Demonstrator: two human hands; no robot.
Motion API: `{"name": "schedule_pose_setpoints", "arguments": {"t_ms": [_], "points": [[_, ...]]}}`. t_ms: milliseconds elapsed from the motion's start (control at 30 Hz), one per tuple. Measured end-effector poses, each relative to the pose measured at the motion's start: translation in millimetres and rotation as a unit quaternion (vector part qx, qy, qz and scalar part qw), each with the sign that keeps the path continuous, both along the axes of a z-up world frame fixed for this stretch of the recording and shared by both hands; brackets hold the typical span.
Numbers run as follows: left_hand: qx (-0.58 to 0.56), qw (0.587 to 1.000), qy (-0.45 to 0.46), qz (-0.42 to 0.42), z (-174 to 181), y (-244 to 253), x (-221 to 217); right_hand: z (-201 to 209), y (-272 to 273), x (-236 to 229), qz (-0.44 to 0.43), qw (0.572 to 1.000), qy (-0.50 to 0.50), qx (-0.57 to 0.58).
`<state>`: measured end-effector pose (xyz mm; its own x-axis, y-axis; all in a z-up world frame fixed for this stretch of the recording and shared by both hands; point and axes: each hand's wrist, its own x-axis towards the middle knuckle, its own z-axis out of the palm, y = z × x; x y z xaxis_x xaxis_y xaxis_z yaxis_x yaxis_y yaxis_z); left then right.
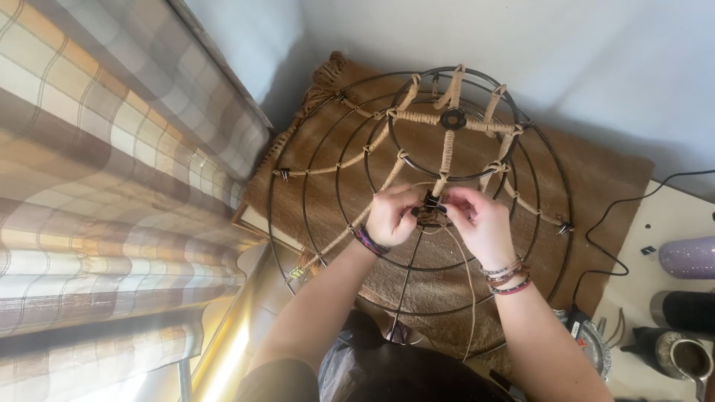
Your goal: Wrapping decorative twine around the metal structure of a lampshade frame.
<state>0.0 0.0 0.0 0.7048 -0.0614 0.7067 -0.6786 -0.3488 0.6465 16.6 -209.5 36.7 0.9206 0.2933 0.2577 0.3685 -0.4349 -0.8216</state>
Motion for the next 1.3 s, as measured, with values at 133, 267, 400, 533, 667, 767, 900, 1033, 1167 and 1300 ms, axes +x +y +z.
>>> {"name": "schedule_pose_setpoints", "arguments": {"t_ms": [133,267,400,533,667,767,900,1033,1167,1300], "points": [[0.015,0.999,0.005,0.039,-7.6,-4.7,-16.0,15.7,-12.0,-24.8,0.022,0.999,-0.03,0.009],[0.045,0.985,-0.013,0.166,-4.2,4.5,-58.4,3.0,-49.2,-52.6,-0.012,0.995,0.08,-0.065],[0.16,0.936,0.253,0.187,32.3,-11.4,-89.5,-25.0,-66.1,-76.4,-0.014,0.962,0.272,0.021],[0.242,0.852,0.434,0.165,43.0,-27.8,-69.7,-22.7,-54.9,-63.5,-0.061,0.991,0.095,0.069],[0.115,0.868,0.47,0.11,9.3,-23.7,-51.3,-27.7,-42.4,-43.9,-0.083,0.979,-0.117,-0.144],[0.13,0.893,0.378,0.205,-21.5,-22.9,-54.9,-20.1,-31.4,-36.6,-0.085,0.959,-0.146,-0.23],[0.16,0.927,0.166,0.294,-30.2,-27.0,-54.0,-24.6,-21.8,-27.9,-0.068,0.947,-0.136,-0.283],[0.269,0.92,-0.007,0.286,2.2,-17.9,-55.0,-19.2,-14.1,-24.4,-0.048,0.959,-0.108,-0.258],[0.159,0.975,0.013,0.155,31.0,-13.1,-58.7,-22.5,-12.4,-21.7,-0.05,0.967,-0.09,-0.235],[0.132,0.988,0.07,0.044,60.6,-11.9,-89.7,-9.7,-20.8,-38.8,-0.039,0.967,-0.153,-0.199]]}}
